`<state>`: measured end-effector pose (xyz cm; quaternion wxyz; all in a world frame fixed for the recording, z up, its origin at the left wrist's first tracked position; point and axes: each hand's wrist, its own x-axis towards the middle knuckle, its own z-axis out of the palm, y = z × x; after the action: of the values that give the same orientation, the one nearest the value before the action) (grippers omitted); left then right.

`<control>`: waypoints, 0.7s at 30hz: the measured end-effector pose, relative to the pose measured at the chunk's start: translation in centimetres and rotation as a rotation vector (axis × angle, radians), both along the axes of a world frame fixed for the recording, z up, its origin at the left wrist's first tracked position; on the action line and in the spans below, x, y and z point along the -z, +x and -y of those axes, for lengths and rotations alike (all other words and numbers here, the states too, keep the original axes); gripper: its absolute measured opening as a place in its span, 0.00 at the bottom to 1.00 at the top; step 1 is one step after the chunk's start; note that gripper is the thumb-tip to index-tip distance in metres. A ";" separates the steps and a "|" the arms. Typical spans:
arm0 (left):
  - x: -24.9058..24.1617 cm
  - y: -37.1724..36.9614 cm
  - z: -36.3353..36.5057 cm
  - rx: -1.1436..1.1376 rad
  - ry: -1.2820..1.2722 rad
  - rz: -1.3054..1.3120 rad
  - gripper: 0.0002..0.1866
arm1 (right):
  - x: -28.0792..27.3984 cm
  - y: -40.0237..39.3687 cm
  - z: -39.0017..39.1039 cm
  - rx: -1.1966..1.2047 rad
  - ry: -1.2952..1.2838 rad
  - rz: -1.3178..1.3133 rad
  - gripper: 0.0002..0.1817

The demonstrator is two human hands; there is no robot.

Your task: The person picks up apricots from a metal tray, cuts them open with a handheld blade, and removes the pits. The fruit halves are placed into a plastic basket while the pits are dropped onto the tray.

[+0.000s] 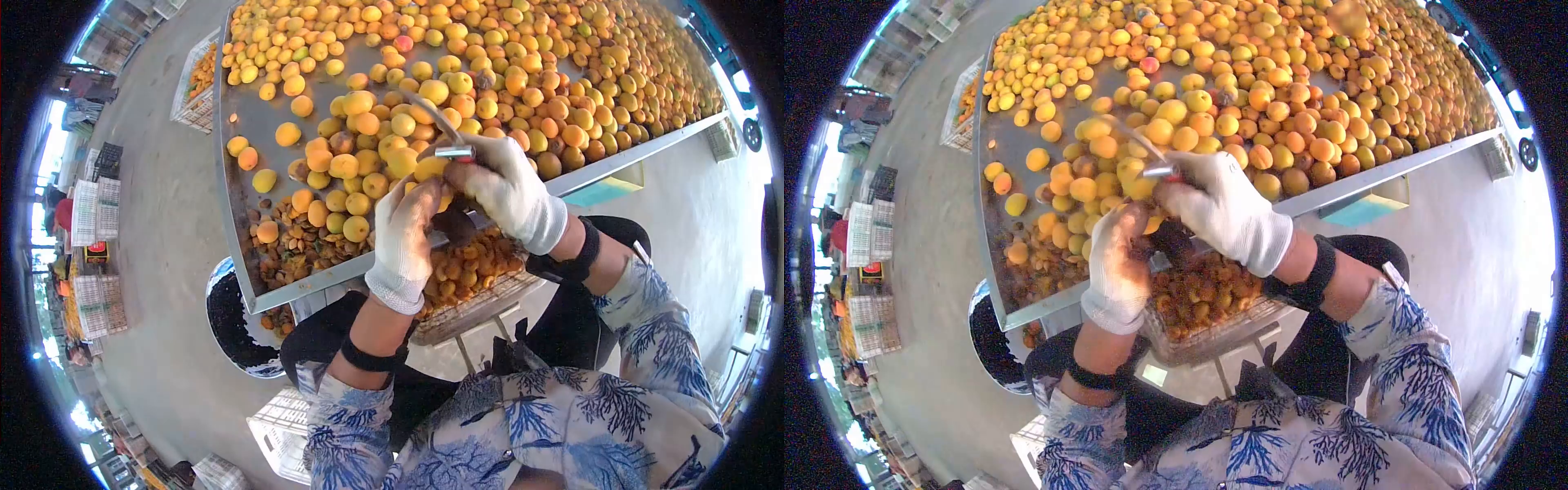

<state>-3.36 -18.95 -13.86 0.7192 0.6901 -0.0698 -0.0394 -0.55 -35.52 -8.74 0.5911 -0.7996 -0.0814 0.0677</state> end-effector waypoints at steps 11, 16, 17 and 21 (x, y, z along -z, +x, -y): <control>-2.1 -1.8 2.2 0.158 -0.509 -0.365 0.30 | 1.1 -1.2 3.1 0.030 0.443 -0.372 0.13; -1.3 -1.7 2.5 0.046 -0.319 -0.335 0.24 | 0.9 -1.0 2.9 -0.014 0.318 -0.374 0.15; -1.0 -1.6 2.3 0.042 -0.345 -0.358 0.25 | 0.8 -1.0 3.2 -0.014 0.317 -0.371 0.15; -1.8 -1.2 2.3 0.095 -0.570 -0.434 0.23 | -1.2 -1.0 3.3 0.281 0.570 -0.154 0.09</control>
<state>-4.52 -21.22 -12.04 0.8781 0.4336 0.0443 -0.1974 -1.57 -38.81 -7.52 0.7991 -0.5980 0.0592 0.0204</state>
